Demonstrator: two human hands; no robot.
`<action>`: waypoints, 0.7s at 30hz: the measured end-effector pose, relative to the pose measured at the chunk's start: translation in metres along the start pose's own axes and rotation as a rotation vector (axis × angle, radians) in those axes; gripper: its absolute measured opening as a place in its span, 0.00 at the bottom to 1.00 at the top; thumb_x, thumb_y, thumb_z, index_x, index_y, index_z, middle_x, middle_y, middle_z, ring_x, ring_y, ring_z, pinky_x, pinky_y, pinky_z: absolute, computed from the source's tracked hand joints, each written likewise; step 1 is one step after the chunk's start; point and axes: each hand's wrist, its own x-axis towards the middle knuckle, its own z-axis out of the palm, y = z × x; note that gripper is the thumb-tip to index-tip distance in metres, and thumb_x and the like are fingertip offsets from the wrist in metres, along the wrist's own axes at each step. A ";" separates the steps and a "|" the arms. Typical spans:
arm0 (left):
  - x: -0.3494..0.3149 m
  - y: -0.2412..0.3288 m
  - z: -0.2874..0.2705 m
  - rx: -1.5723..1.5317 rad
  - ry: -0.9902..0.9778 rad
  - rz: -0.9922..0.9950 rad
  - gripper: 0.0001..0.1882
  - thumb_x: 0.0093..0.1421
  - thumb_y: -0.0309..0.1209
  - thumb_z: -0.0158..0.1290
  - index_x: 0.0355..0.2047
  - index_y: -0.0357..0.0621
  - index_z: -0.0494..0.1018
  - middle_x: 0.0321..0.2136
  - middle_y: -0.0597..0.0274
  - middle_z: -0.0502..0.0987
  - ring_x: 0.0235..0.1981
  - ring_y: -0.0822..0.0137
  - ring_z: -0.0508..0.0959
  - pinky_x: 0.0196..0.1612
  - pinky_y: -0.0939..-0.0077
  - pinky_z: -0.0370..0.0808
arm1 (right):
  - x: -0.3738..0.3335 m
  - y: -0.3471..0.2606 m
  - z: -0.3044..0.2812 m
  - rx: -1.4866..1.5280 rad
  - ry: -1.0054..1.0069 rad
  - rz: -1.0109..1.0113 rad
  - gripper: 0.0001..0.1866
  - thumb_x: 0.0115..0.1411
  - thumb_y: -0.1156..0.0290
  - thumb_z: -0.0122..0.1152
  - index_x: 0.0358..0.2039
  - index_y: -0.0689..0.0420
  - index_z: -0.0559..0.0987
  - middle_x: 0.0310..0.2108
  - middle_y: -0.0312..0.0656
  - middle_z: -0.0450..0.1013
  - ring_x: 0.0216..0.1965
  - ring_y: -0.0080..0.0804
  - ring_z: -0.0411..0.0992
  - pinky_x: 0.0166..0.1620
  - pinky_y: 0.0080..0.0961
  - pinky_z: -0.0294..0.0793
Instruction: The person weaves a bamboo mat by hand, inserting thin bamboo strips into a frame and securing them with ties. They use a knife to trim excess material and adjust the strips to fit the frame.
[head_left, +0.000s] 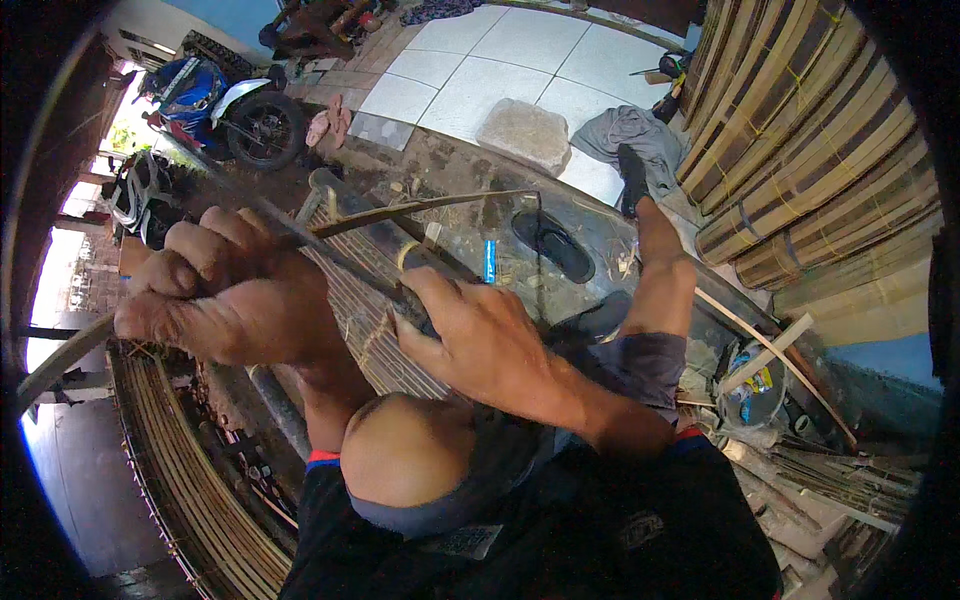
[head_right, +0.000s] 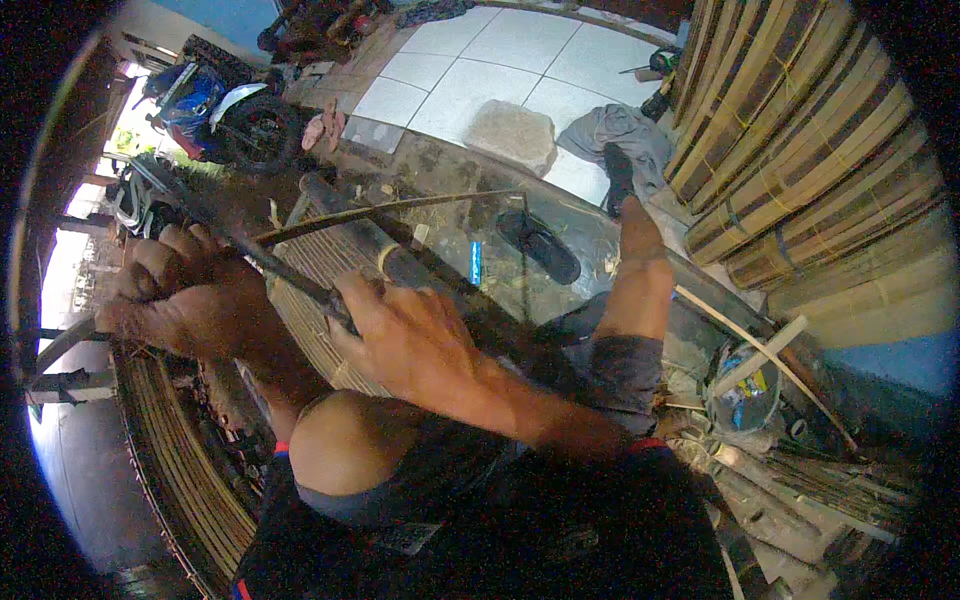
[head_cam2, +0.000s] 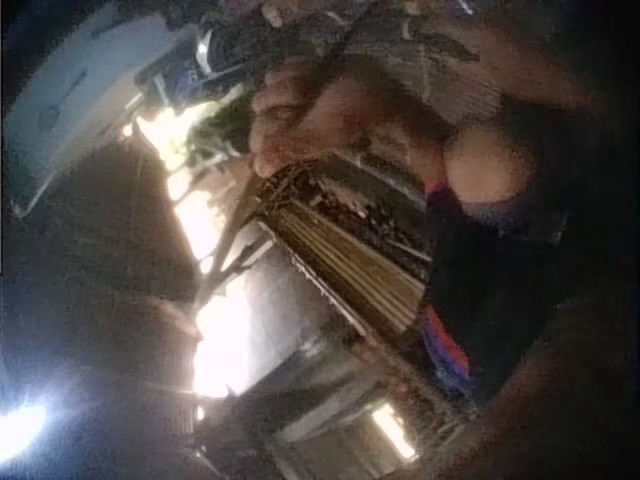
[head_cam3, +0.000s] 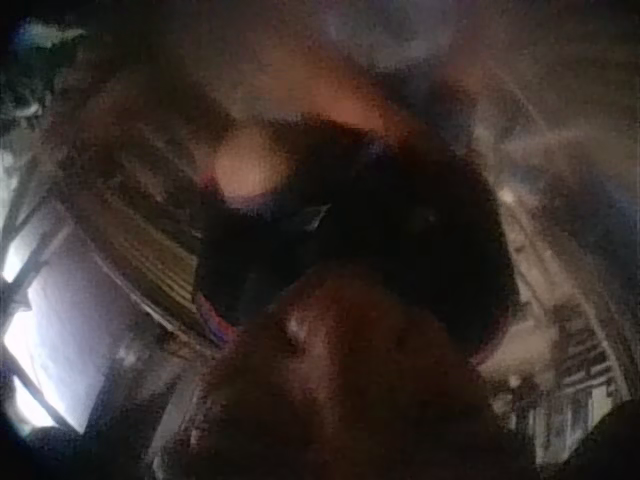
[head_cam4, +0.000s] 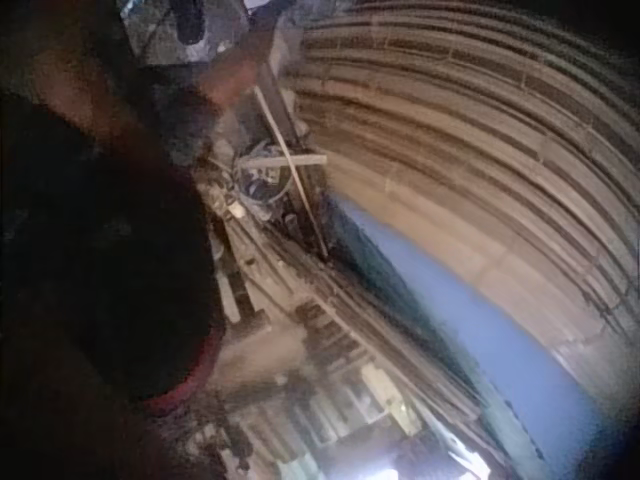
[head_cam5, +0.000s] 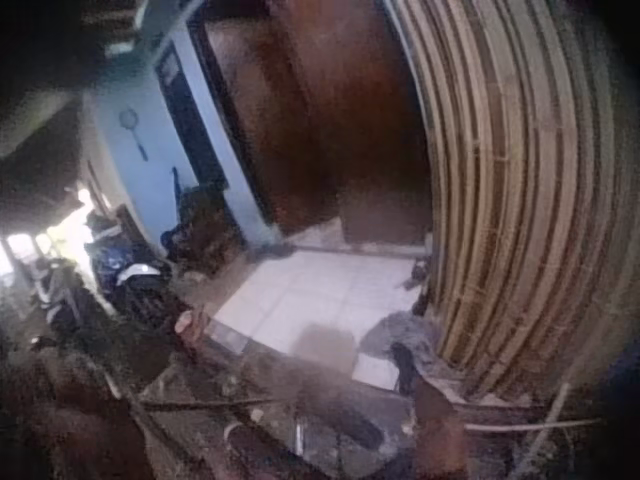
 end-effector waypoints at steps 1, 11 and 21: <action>0.001 0.007 -0.003 0.018 -0.044 0.007 0.25 0.69 0.59 0.40 0.23 0.56 0.58 0.14 0.72 0.53 0.14 0.74 0.51 0.18 0.77 0.51 | -0.002 -0.002 0.005 -0.001 0.045 -0.060 0.19 0.60 0.62 0.62 0.46 0.61 0.73 0.25 0.59 0.75 0.31 0.62 0.75 0.33 0.52 0.73; -0.004 -0.009 -0.016 -0.177 -0.145 -0.079 0.25 0.67 0.60 0.41 0.21 0.59 0.58 0.14 0.73 0.53 0.14 0.75 0.52 0.18 0.78 0.50 | 0.006 0.037 0.004 0.017 0.037 0.077 0.20 0.61 0.60 0.61 0.44 0.65 0.75 0.23 0.62 0.73 0.29 0.62 0.75 0.33 0.51 0.73; 0.001 -0.002 -0.016 -0.256 -0.120 -0.091 0.25 0.68 0.59 0.42 0.23 0.57 0.57 0.14 0.73 0.52 0.13 0.76 0.49 0.17 0.78 0.48 | 0.029 0.070 0.006 -0.030 -0.030 0.222 0.20 0.62 0.57 0.60 0.42 0.63 0.76 0.24 0.60 0.74 0.29 0.60 0.75 0.33 0.51 0.74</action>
